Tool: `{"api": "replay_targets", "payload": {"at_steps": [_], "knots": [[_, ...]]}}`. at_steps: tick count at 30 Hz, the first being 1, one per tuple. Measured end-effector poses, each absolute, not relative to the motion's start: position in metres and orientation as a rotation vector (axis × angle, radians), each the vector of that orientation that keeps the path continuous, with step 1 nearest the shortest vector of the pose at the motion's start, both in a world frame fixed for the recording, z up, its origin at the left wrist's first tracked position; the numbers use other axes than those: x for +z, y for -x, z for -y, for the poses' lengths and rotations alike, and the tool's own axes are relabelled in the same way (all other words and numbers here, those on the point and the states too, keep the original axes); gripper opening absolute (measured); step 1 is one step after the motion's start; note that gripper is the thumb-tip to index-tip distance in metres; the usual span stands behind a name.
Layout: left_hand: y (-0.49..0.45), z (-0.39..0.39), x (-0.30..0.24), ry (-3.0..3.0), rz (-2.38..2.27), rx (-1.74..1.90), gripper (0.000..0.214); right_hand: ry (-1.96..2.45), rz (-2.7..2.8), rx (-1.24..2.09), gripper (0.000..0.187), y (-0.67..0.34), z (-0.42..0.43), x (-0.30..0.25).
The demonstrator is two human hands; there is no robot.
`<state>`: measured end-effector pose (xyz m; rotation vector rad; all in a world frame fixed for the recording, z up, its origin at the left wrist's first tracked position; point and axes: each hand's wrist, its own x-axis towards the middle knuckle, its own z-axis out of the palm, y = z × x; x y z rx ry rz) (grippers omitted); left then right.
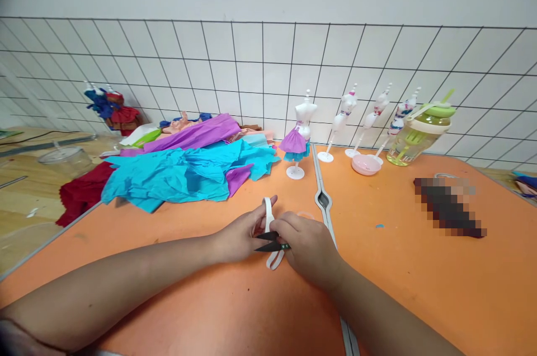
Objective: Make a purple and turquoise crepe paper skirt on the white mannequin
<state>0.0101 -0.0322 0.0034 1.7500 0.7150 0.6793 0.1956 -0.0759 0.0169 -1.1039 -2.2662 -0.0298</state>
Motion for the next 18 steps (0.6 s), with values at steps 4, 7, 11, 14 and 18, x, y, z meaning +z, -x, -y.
{"api": "replay_targets", "payload": {"at_steps": [4, 7, 11, 14, 18], "knots": [[-0.005, 0.032, 0.010, -1.970, -0.825, 0.561, 0.072, 1.068, 2.127, 0.224, 0.022, -0.196, 0.078, 0.021], [-0.002, 0.032, 0.018, -2.240, -0.785, 0.469, 0.059, 1.093, 1.937, 0.305, 0.011, -0.196, 0.077, 0.024], [-0.002, 0.034, 0.028, -2.419, -0.768, 0.441, 0.048, 1.244, 1.786, 0.429, 0.012, -0.198, 0.077, 0.027], [-0.003, 0.034, 0.029, -2.310, -0.844, 0.439, 0.032, 1.375, 1.723, 0.539, 0.013, -0.199, 0.076, 0.028], [-0.003, 0.035, 0.027, -2.089, -0.805, 0.390, 0.035, 1.440, 1.581, 0.601, 0.015, -0.202, 0.073, 0.029]]}}
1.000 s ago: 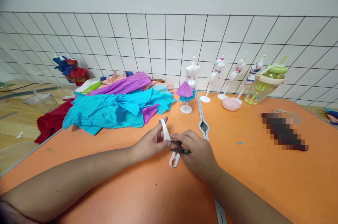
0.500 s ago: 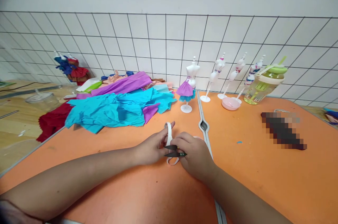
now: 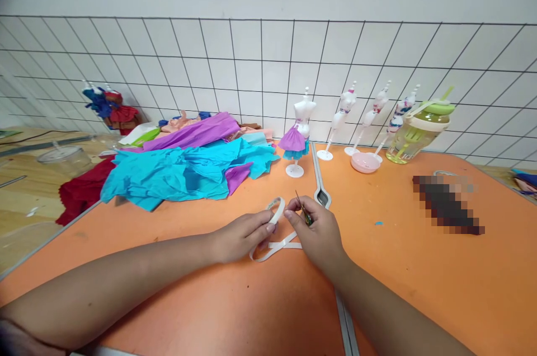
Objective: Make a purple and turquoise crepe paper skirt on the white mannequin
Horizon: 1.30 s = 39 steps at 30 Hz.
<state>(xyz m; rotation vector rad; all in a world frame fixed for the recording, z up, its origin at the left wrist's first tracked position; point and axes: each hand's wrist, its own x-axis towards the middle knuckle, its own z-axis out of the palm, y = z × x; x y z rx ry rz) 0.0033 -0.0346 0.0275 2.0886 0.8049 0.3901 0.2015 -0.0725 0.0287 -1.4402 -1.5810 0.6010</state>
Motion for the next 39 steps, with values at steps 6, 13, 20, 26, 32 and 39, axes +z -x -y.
{"api": "replay_targets", "payload": {"at_steps": [6, 13, 20, 26, 32, 39], "knots": [[-0.006, 0.035, 0.023, -1.947, -0.797, 0.507, 0.019, 1.464, 1.469, 0.572, 0.017, -0.208, 0.067, 0.026], [-0.005, 0.029, 0.017, -1.738, -0.764, 0.620, 0.033, 1.473, 1.424, 0.571, 0.022, -0.212, 0.065, 0.024], [-0.003, 0.024, 0.020, -1.500, -0.657, 0.757, 0.037, 1.116, 1.264, 0.983, 0.048, -0.225, 0.060, 0.025], [0.000, 0.019, 0.017, -1.387, -0.585, 0.812, 0.045, 1.421, 1.755, 0.866, 0.053, -0.233, 0.057, 0.023], [-0.001, 0.022, 0.017, -1.363, -0.529, 0.762, 0.049, 1.612, 2.104, 0.624, 0.050, -0.217, 0.062, 0.023], [0.000, 0.025, 0.021, -1.354, -0.509, 0.713, 0.050, 1.633, 2.090, 0.564, 0.050, -0.215, 0.064, 0.026]]}}
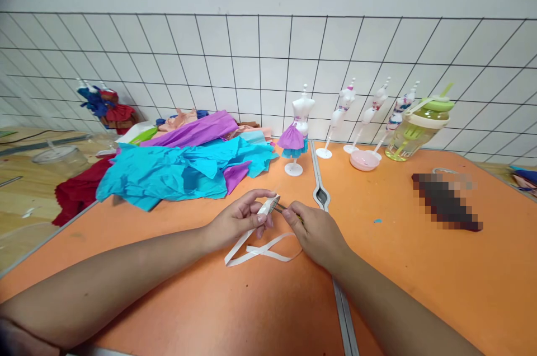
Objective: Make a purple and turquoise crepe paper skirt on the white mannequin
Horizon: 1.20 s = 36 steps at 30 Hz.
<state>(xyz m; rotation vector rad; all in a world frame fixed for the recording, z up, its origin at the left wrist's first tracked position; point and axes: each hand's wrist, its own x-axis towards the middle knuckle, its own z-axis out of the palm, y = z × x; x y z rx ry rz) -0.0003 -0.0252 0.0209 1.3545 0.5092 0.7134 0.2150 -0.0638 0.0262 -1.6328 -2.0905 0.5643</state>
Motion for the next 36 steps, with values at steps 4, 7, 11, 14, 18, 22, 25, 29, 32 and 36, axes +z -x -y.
{"api": "replay_targets", "payload": {"at_steps": [4, 7, 11, 14, 18, 22, 25, 29, 32, 36], "knots": [[0.000, 0.025, 0.019, -1.366, -0.513, 0.681, 0.050, 1.678, 2.106, 0.543, 0.049, -0.216, 0.064, 0.030], [-0.001, 0.026, 0.019, -1.367, -0.506, 0.634, 0.058, 1.667, 2.127, 0.556, 0.048, -0.215, 0.065, 0.031], [-0.002, 0.029, 0.020, -1.362, -0.513, 0.593, 0.070, 1.599, 2.114, 0.625, 0.049, -0.212, 0.066, 0.031], [-0.002, 0.030, 0.019, -1.372, -0.525, 0.580, 0.074, 1.567, 2.098, 0.680, 0.046, -0.212, 0.064, 0.031], [-0.002, 0.030, 0.018, -1.370, -0.518, 0.569, 0.076, 1.569, 2.103, 0.698, 0.042, -0.211, 0.064, 0.032], [-0.002, 0.030, 0.020, -1.376, -0.539, 0.572, 0.078, 1.603, 2.111, 0.646, 0.043, -0.210, 0.065, 0.033], [-0.001, 0.030, 0.020, -1.433, -0.550, 0.561, 0.079, 1.639, 2.058, 0.561, 0.041, -0.212, 0.065, 0.031], [0.000, 0.030, 0.015, -1.620, -0.648, 0.555, 0.075, 1.696, 1.900, 0.407, 0.041, -0.226, 0.058, 0.031], [0.002, 0.028, 0.012, -1.781, -0.714, 0.553, 0.070, 1.725, 1.928, 0.369, 0.038, -0.242, 0.051, 0.035], [0.002, 0.023, 0.012, -1.889, -0.811, 0.636, 0.059, 1.753, 2.177, 0.456, 0.033, -0.264, 0.046, 0.041]]}}
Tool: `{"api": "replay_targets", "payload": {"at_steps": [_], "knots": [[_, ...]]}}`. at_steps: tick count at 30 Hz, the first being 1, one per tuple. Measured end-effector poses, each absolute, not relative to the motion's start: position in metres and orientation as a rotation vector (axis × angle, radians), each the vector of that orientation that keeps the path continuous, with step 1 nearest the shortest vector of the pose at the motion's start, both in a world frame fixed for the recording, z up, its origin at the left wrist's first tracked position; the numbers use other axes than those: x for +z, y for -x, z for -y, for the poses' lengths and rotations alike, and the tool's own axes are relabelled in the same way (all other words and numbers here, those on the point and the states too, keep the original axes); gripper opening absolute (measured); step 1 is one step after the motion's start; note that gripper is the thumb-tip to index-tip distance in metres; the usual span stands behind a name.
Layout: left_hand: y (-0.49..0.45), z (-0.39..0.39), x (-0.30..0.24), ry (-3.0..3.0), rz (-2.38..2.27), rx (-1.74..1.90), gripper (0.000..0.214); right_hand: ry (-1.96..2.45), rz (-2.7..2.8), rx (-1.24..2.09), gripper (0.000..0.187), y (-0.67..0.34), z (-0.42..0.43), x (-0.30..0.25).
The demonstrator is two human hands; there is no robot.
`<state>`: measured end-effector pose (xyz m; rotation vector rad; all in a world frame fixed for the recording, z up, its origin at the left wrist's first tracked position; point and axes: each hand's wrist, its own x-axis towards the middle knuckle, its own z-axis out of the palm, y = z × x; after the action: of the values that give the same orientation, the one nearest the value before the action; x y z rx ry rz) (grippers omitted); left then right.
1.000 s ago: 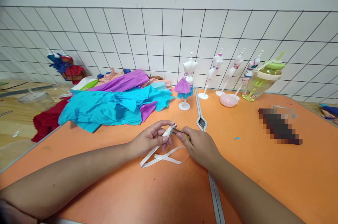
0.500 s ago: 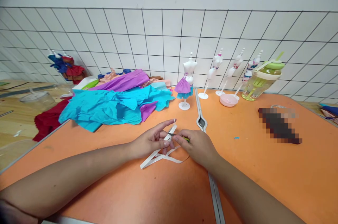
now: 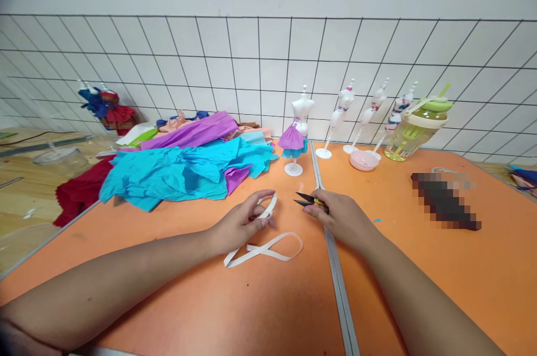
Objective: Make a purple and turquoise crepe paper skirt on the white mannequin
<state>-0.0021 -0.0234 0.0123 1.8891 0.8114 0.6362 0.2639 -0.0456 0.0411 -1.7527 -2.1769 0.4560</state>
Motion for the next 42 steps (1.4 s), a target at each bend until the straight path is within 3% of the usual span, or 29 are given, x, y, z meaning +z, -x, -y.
{"api": "replay_targets", "payload": {"at_steps": [6, 12, 19, 26, 32, 38, 42], "knots": [[0.000, 0.021, 0.019, -1.738, -0.918, 0.806, 0.047, 1.918, 2.267, 0.596, 0.027, -0.282, 0.043, 0.029], [-0.001, 0.020, 0.020, -1.586, -0.874, 0.939, 0.045, 1.965, 2.313, 0.503, 0.024, -0.282, 0.044, 0.023], [-0.001, 0.019, 0.018, -1.501, -0.822, 1.080, 0.022, 1.935, 2.362, 0.486, 0.026, -0.277, 0.045, 0.029], [-0.001, 0.022, 0.019, -1.504, -0.778, 1.021, 0.023, 2.047, 2.206, -0.055, 0.014, -0.265, 0.045, 0.029], [-0.001, 0.023, 0.017, -1.532, -0.789, 0.947, 0.024, 2.124, 2.216, 0.278, 0.035, -0.265, 0.037, 0.022], [-0.003, 0.027, 0.021, -1.378, -0.608, 0.922, 0.034, 1.863, 2.133, 0.294, 0.037, -0.246, 0.055, 0.033], [-0.007, 0.037, 0.022, -1.335, -0.468, 0.811, 0.039, 1.447, 2.205, 0.792, 0.043, -0.213, 0.076, 0.042]]}}
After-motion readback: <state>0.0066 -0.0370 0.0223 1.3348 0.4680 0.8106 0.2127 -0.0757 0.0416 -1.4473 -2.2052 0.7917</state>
